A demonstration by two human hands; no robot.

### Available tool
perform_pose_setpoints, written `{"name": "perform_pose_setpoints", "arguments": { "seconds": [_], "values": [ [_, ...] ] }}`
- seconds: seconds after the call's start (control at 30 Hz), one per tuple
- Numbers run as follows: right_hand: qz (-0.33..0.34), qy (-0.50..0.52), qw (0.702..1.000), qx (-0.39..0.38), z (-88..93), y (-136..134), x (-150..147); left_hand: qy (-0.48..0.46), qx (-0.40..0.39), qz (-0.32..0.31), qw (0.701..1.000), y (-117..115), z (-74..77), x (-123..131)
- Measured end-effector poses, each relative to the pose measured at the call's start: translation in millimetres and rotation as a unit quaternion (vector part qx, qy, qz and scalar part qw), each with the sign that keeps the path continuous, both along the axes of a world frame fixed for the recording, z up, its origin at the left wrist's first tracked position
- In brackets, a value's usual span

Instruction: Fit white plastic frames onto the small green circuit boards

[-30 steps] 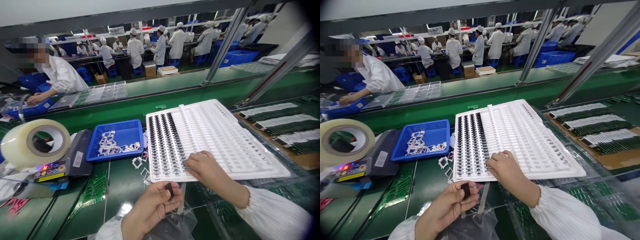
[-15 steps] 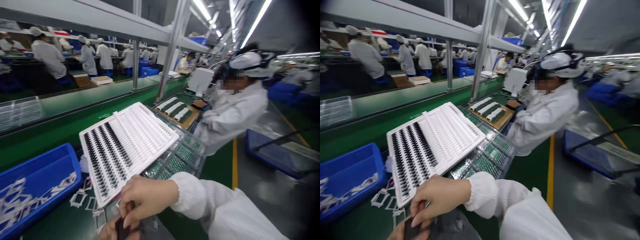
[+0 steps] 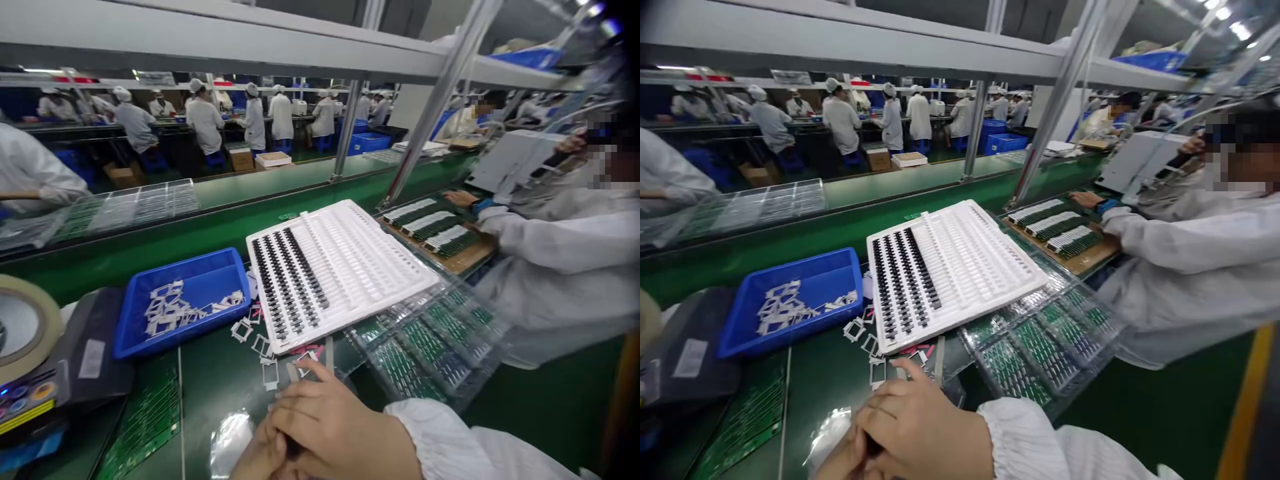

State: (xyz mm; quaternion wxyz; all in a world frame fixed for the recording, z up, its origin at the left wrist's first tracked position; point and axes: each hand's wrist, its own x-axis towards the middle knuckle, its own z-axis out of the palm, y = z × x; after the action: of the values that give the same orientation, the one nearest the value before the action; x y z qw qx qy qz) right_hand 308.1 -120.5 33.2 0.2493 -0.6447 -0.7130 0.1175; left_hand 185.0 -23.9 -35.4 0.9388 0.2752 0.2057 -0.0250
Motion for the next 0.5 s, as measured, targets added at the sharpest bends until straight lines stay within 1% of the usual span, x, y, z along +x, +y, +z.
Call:
{"name": "perform_pose_setpoints", "arguments": {
  "seconds": [0.07,0.1,0.13,0.17,0.2,0.23,0.27,0.3,0.33,0.4,0.5],
  "values": [
    [0.024,0.018,0.999,-0.022,7.9,-0.1,6.3,-0.009,-0.022,0.015,1.000,-3.1,1.0,0.5],
    [0.026,0.028,0.999,-0.036,12.8,-0.3,14.7,-0.006,-0.040,0.021,0.999,-3.9,2.4,1.1],
    [0.012,0.032,0.998,-0.043,17.2,-0.2,26.7,0.000,-0.062,0.026,0.998,-4.2,4.3,1.7],
    [-0.018,0.025,0.998,-0.046,20.4,0.2,41.8,0.007,-0.086,0.027,0.996,-3.8,6.5,2.0],
    [-0.065,0.006,0.997,-0.044,21.9,1.2,59.1,0.014,-0.109,0.024,0.994,-2.9,8.7,1.8],
    [-0.123,-0.035,0.991,-0.035,21.3,2.8,77.4,0.018,-0.128,0.016,0.991,-1.6,10.6,1.4],
    [-0.166,-0.086,0.982,-0.038,18.6,4.9,95.4,0.016,-0.140,0.010,0.990,-0.1,12.0,0.6],
    [-0.192,-0.136,0.971,-0.051,14.2,7.3,111.9,0.008,-0.147,0.007,0.989,1.5,12.8,-0.4],
    [-0.203,-0.173,0.962,-0.063,8.6,9.7,126.0,-0.001,-0.150,0.008,0.989,3.0,13.0,-1.4],
    [-0.201,-0.211,0.953,-0.082,-3.6,14.1,145.8,-0.017,-0.148,0.013,0.989,5.5,11.9,-2.9],
    [-0.185,-0.220,0.953,-0.089,-16.1,18.2,160.1,-0.034,-0.131,0.024,0.991,7.9,9.9,-3.4]
  ]
}}
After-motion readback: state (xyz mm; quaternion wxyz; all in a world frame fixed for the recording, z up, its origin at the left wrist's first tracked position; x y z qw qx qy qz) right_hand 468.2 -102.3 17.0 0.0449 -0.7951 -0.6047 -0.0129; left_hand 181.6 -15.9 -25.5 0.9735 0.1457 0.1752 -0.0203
